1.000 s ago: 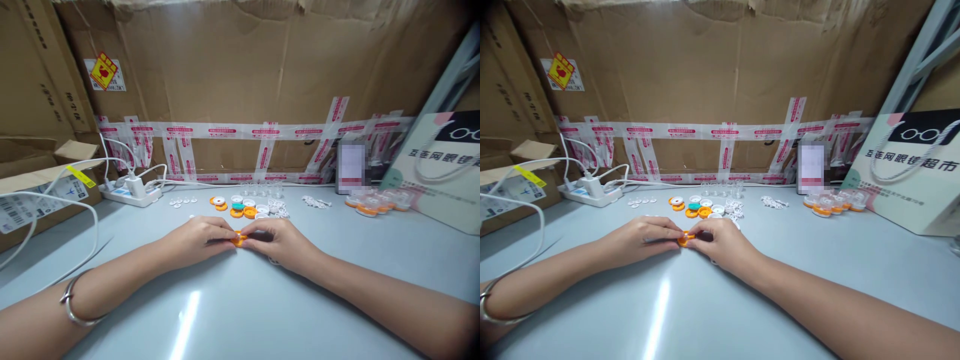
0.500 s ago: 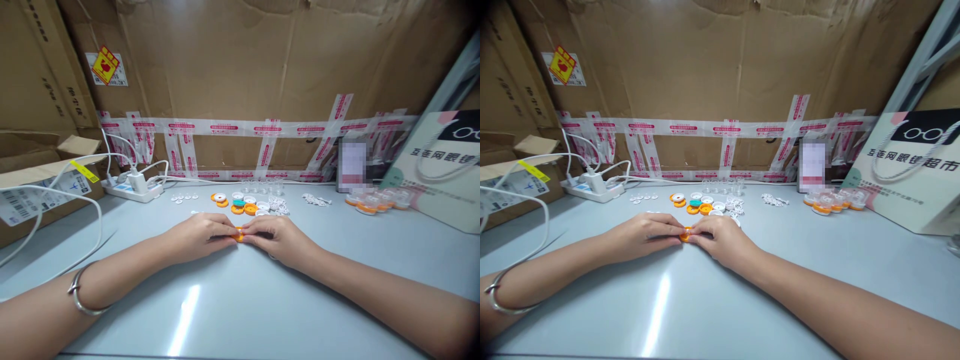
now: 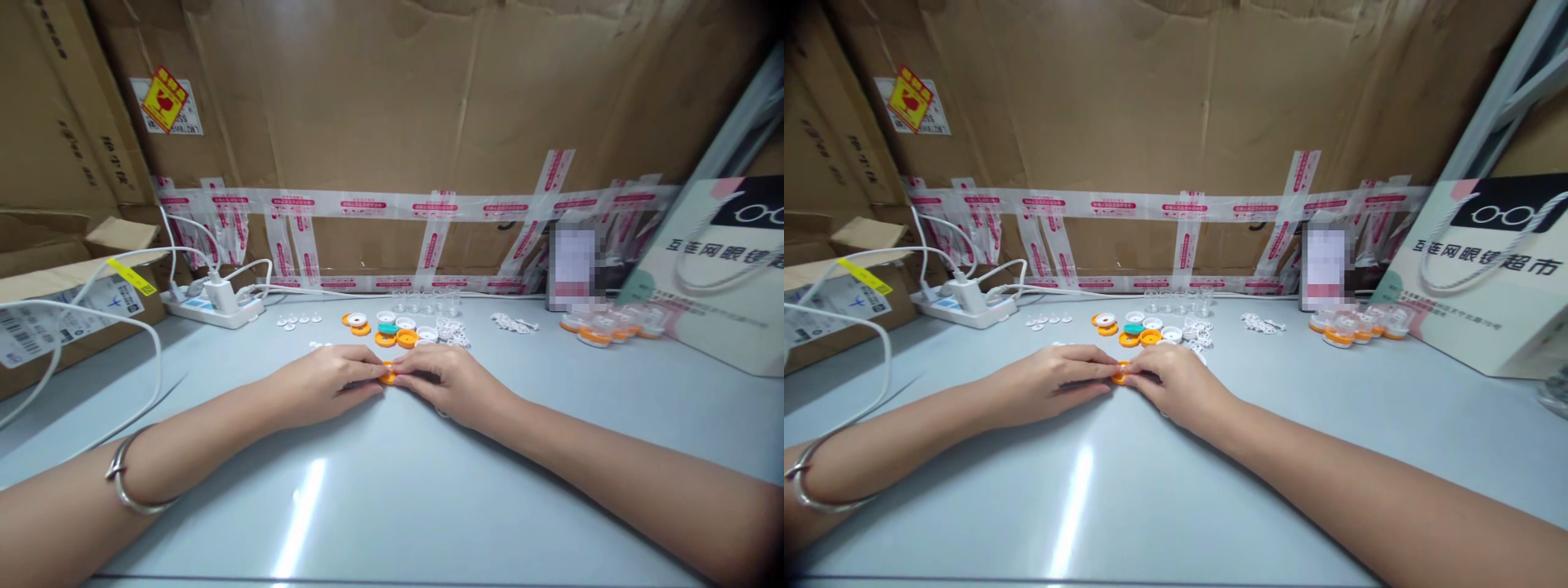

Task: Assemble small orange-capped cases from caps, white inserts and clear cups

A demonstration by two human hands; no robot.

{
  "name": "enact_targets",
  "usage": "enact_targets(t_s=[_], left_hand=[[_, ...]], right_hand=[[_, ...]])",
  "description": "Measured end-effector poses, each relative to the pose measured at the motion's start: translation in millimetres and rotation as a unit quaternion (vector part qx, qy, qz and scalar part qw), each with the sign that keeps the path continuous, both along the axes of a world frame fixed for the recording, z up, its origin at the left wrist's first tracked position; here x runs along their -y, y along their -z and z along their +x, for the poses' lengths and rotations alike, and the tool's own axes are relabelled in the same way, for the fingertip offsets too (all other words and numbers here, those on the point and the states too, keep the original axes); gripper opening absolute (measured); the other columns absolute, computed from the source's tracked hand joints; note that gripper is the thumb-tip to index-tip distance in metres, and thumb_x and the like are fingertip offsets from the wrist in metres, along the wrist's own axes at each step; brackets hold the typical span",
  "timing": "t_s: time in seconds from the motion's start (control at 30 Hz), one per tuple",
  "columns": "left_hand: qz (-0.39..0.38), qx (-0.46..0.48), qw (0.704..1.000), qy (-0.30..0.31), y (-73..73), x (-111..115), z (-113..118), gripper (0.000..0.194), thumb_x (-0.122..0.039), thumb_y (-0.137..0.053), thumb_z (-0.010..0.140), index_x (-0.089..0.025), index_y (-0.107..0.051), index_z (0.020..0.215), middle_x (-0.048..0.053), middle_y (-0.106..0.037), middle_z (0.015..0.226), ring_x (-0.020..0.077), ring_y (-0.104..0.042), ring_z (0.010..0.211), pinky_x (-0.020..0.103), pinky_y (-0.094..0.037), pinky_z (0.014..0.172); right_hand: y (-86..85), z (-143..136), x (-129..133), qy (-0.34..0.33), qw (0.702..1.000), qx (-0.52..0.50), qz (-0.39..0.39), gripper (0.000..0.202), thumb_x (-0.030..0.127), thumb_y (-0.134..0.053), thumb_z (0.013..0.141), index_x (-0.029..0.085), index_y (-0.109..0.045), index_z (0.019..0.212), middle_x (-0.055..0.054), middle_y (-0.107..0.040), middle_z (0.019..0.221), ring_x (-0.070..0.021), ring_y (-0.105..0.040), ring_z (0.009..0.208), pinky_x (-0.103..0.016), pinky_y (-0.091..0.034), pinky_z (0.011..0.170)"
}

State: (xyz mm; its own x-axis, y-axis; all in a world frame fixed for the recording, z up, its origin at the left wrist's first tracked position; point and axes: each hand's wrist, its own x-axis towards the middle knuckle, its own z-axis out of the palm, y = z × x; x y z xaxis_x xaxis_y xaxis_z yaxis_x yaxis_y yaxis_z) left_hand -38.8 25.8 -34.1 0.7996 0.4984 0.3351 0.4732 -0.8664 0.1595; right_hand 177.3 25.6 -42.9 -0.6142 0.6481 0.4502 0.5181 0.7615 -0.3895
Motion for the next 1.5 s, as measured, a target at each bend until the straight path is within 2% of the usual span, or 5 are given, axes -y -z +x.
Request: enact_targets(t_s=[0.67, 0.8, 0.97, 1.17, 1.5], left_hand=[[-0.005, 0.029, 0.999, -0.016, -10.1, 6, 1, 0.027, -0.024, -0.044, 0.089, -0.019, -0.063, 0.108, 0.008, -0.063, 0.106, 0.0165, -0.060, 0.093, 0.028, -0.047, 0.084], [-0.008, 0.080, 0.993, -0.083, -26.4, -6, -15, 0.024, -0.022, -0.046, 0.088, -0.019, -0.065, 0.102, 0.007, -0.064, 0.104, 0.0166, -0.060, 0.092, 0.027, -0.046, 0.081], [-0.109, -0.016, 0.979, -0.171, -40.7, -18, -36, 0.019, -0.031, -0.053, 0.082, -0.018, -0.068, 0.083, 0.002, -0.066, 0.084, 0.0140, -0.059, 0.074, 0.022, -0.043, 0.066], [-0.142, -0.052, 0.968, -0.202, -32.3, -19, -34, 0.022, -0.040, -0.061, 0.074, -0.019, -0.066, 0.081, 0.001, -0.067, 0.080, 0.0154, -0.059, 0.073, 0.022, -0.041, 0.065], [-0.089, -0.093, 0.973, -0.192, -28.7, -15, -26, 0.017, -0.023, -0.053, 0.076, -0.018, -0.069, 0.080, 0.002, -0.070, 0.078, 0.0149, -0.062, 0.070, 0.022, -0.042, 0.065]], right_hand=[[-5.4, 1, 2, -0.016, 1.000, 0.009, -0.019, 0.013, 0.022, -0.056, 0.084, 0.018, -0.068, 0.088, -0.005, -0.068, 0.093, -0.0164, -0.061, 0.088, -0.029, -0.047, 0.082], [-9.2, 1, 3, -0.017, 0.999, -0.010, -0.038, 0.012, 0.025, -0.060, 0.082, 0.019, -0.068, 0.087, -0.003, -0.069, 0.090, -0.0156, -0.061, 0.087, -0.028, -0.046, 0.081], [-13.4, 0, 5, 0.021, 0.998, -0.018, -0.065, 0.016, 0.031, -0.061, 0.080, 0.020, -0.068, 0.090, -0.002, -0.069, 0.090, -0.0164, -0.062, 0.086, -0.028, -0.046, 0.078], [-12.6, -1, 4, 0.031, 0.996, -0.014, -0.079, 0.020, 0.032, -0.062, 0.078, 0.021, -0.067, 0.094, -0.003, -0.069, 0.094, -0.0179, -0.062, 0.089, -0.030, -0.046, 0.080], [-7.8, -2, 7, 0.028, 0.993, -0.003, -0.118, 0.029, 0.027, -0.058, 0.078, 0.020, -0.061, 0.106, -0.004, -0.065, 0.107, -0.0177, -0.061, 0.096, -0.032, -0.047, 0.085]])
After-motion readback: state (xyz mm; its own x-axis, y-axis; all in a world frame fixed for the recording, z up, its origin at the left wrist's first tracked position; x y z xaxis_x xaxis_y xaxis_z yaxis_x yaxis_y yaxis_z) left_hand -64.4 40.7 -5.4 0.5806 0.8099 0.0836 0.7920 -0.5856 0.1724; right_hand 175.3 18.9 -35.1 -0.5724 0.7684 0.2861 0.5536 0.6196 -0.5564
